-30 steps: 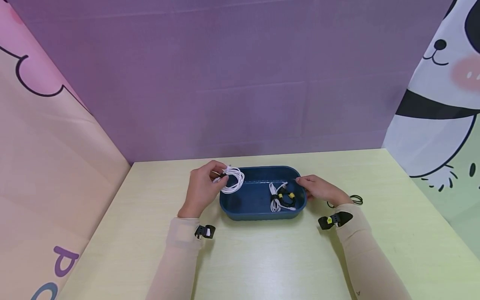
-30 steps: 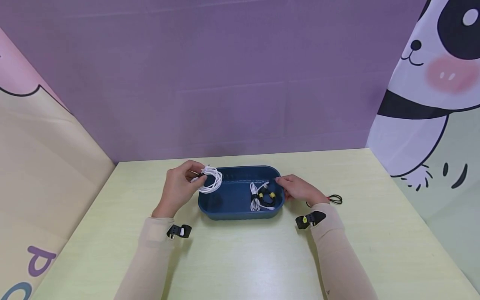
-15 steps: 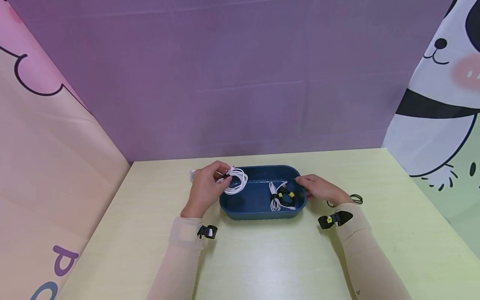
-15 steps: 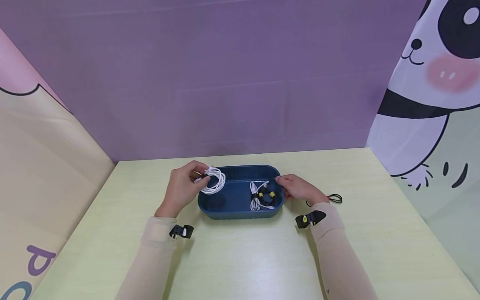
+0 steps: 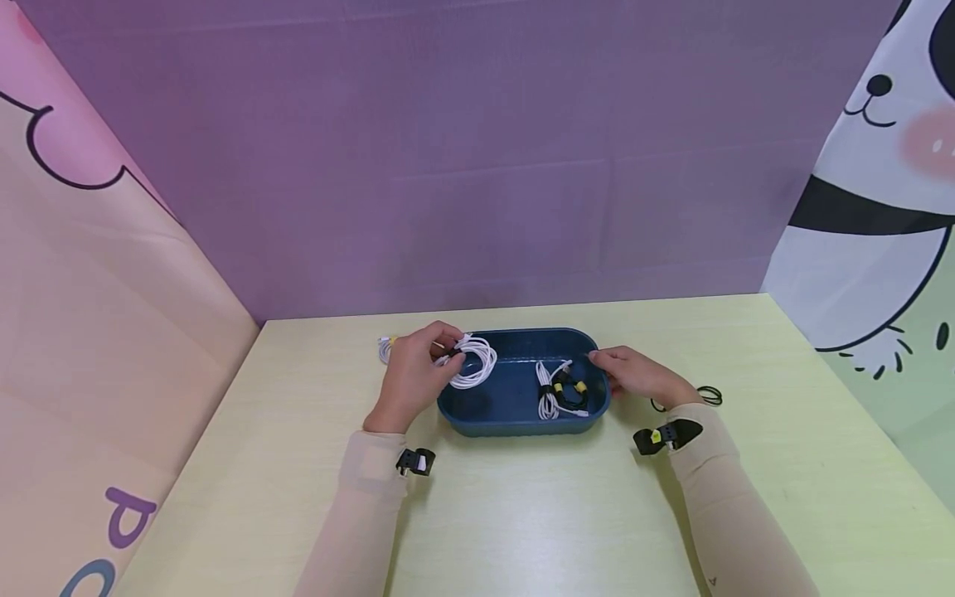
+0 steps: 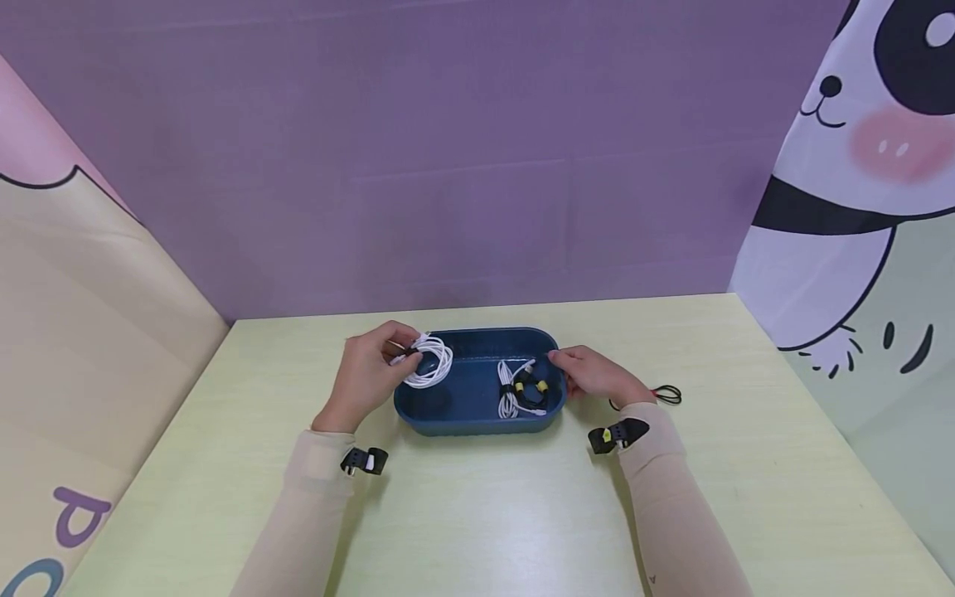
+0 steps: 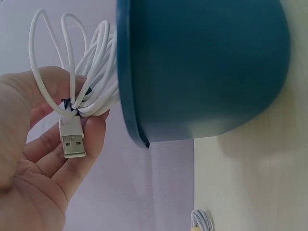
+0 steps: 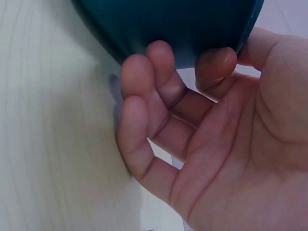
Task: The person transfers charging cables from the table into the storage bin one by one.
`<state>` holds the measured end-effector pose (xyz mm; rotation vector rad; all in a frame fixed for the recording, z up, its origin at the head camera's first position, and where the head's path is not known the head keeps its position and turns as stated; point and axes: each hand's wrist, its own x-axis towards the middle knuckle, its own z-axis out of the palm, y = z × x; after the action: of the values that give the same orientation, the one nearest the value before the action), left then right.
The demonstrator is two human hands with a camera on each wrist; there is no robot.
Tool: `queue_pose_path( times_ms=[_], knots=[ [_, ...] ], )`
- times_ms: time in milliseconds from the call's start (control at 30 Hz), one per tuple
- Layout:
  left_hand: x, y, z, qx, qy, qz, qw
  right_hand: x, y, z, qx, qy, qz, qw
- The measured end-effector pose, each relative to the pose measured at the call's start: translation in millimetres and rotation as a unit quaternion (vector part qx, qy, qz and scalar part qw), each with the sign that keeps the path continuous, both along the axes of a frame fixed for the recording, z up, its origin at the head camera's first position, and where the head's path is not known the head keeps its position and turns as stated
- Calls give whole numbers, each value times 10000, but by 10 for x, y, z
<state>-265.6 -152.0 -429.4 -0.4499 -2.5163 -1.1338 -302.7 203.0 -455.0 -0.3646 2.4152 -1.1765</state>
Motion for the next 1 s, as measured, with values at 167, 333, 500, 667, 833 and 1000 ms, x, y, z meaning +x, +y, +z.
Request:
queue_pose_path(
  times_ms=[167,333,500,667,833,1000],
  knots=[
    [0,22,-11,-21,-41,-24,10000,10,-4,12,63,-7,-25,10000],
    [-6,38,-31,-69,-78,-36,9999,22,-12,29,86,10,-39,10000],
    [-5,51,-34,-97,-87,-73,9999,24,-14,36,63,32,-19,10000],
    [2,66,-30,-76,-122,-117,9998,21,-11,32,30,18,26,10000],
    [7,84,-33,-162,-148,-126,9997,15,1,27,-19,-7,61,10000],
    [5,103,-65,-314,-168,-88,9993,12,6,20,-69,-8,132,9999]
  ],
)
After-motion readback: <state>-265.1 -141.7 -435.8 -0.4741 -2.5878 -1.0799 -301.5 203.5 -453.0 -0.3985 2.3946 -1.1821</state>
